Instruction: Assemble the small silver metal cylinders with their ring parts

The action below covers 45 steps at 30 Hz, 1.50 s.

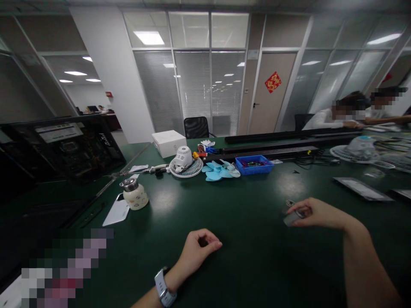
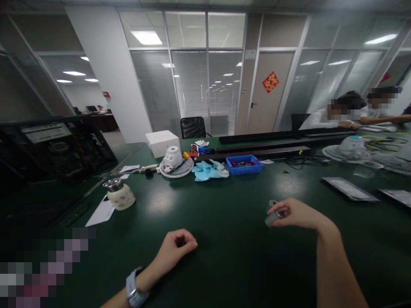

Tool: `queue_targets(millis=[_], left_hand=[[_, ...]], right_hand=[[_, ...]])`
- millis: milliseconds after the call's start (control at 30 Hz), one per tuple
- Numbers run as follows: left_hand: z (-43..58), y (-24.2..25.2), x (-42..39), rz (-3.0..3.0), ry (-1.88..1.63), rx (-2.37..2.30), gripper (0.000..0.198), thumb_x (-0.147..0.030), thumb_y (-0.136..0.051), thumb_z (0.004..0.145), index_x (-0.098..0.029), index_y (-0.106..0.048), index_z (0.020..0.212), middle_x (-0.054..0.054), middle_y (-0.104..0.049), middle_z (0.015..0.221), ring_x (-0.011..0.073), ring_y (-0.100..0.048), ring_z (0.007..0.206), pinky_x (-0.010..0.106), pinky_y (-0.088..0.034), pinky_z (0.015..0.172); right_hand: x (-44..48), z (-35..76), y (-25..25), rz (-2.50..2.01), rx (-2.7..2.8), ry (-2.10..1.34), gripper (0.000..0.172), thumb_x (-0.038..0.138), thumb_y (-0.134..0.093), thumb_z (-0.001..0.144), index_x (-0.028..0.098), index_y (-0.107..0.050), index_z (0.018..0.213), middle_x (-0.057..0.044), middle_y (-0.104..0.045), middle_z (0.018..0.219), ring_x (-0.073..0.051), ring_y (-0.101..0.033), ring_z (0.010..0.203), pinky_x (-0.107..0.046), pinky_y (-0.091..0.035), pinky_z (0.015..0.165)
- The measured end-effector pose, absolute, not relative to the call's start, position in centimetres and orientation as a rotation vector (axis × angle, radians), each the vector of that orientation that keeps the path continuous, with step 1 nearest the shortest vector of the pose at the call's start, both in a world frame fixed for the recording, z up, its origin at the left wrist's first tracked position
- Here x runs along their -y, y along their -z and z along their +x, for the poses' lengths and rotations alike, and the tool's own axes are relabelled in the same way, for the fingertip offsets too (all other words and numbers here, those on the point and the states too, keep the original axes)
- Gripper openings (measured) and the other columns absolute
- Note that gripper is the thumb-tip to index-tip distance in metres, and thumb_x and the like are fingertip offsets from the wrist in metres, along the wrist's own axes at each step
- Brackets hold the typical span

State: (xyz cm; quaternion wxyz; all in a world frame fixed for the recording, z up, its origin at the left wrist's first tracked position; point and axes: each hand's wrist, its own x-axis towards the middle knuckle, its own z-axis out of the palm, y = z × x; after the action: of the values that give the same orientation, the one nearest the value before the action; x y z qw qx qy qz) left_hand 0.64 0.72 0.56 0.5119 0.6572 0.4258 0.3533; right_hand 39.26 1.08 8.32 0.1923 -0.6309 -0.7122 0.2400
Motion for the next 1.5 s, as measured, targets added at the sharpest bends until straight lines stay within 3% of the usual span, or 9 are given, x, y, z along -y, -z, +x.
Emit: queue_targets(millis=[300,567,700,900,1133,1333,1500], left_hand=[[0.3,-0.6,-1.4,1.581,-0.946,-1.09,0.036,-0.045,-0.073,0.072,-0.014,-0.067,0.09,0.001,-0.064,0.071,0.0117,-0.054,0.064,0.023,-0.04,0.06],[0.2,-0.6,-1.6,1.652,-0.956,-1.113,0.03,-0.037,-0.071,0.075,-0.015,-0.064,0.095,0.001,-0.064,0.074,0.0128,-0.056,0.067,0.024,-0.039,0.062],[-0.1,-0.8,-1.8,1.709,-0.951,-1.136,0.029,-0.036,-0.07,0.076,-0.016,-0.064,0.097,0.001,-0.064,0.078,0.0138,-0.057,0.071,0.025,-0.04,0.062],[-0.5,-2.1,-1.9,1.843,-0.929,-1.2,0.032,-0.038,-0.068,0.078,-0.02,-0.065,0.105,0.004,-0.066,0.093,0.0175,-0.06,0.083,0.027,-0.043,0.067],[-0.1,-3.1,-1.2,1.988,-1.003,-1.064,0.028,-0.038,-0.058,0.087,-0.026,-0.068,0.111,0.006,-0.067,0.103,0.0203,-0.059,0.096,0.034,-0.047,0.085],[-0.4,-2.3,-1.5,1.936,-0.991,-1.111,0.029,-0.033,-0.065,0.083,-0.028,-0.068,0.112,0.004,-0.07,0.1,0.0197,-0.063,0.093,0.033,-0.048,0.084],[-0.7,-1.7,-1.9,1.958,-1.027,-1.109,0.017,-0.032,-0.065,0.084,-0.03,-0.073,0.098,0.001,-0.074,0.096,0.0187,-0.064,0.091,0.032,-0.048,0.084]], right_hand=[[-2.8,25.8,-6.1,-1.347,2.22,-0.802,0.041,0.028,-0.068,0.071,0.021,-0.068,0.111,-0.004,-0.067,0.095,-0.015,-0.06,0.077,-0.028,-0.048,0.073],[-3.6,22.9,-3.1,-1.247,2.153,-0.867,0.063,0.027,-0.068,0.074,0.024,-0.051,0.134,-0.002,-0.054,0.093,-0.011,-0.053,0.072,-0.025,-0.046,0.065],[-3.7,22.3,-1.8,-1.197,1.961,-1.047,0.056,0.031,-0.071,0.073,0.018,-0.055,0.125,-0.004,-0.058,0.102,-0.012,-0.055,0.076,-0.026,-0.047,0.067],[-3.5,22.2,-0.1,-1.221,1.867,-1.115,0.045,0.042,-0.073,0.072,0.017,-0.061,0.107,-0.002,-0.064,0.091,-0.013,-0.055,0.071,-0.027,-0.046,0.063],[-2.0,20.2,0.4,-1.206,1.9,-0.955,0.043,0.044,-0.075,0.07,0.022,-0.069,0.106,0.003,-0.051,0.074,-0.011,-0.046,0.063,-0.025,-0.039,0.058],[-1.1,19.4,-0.2,-1.205,1.924,-0.956,0.045,0.042,-0.075,0.07,0.023,-0.068,0.11,0.003,-0.047,0.074,-0.013,-0.047,0.066,-0.026,-0.038,0.061],[-1.2,19.5,0.0,-1.191,1.891,-0.947,0.045,0.04,-0.076,0.07,0.021,-0.068,0.11,0.003,-0.045,0.072,-0.013,-0.047,0.068,-0.027,-0.038,0.063]])
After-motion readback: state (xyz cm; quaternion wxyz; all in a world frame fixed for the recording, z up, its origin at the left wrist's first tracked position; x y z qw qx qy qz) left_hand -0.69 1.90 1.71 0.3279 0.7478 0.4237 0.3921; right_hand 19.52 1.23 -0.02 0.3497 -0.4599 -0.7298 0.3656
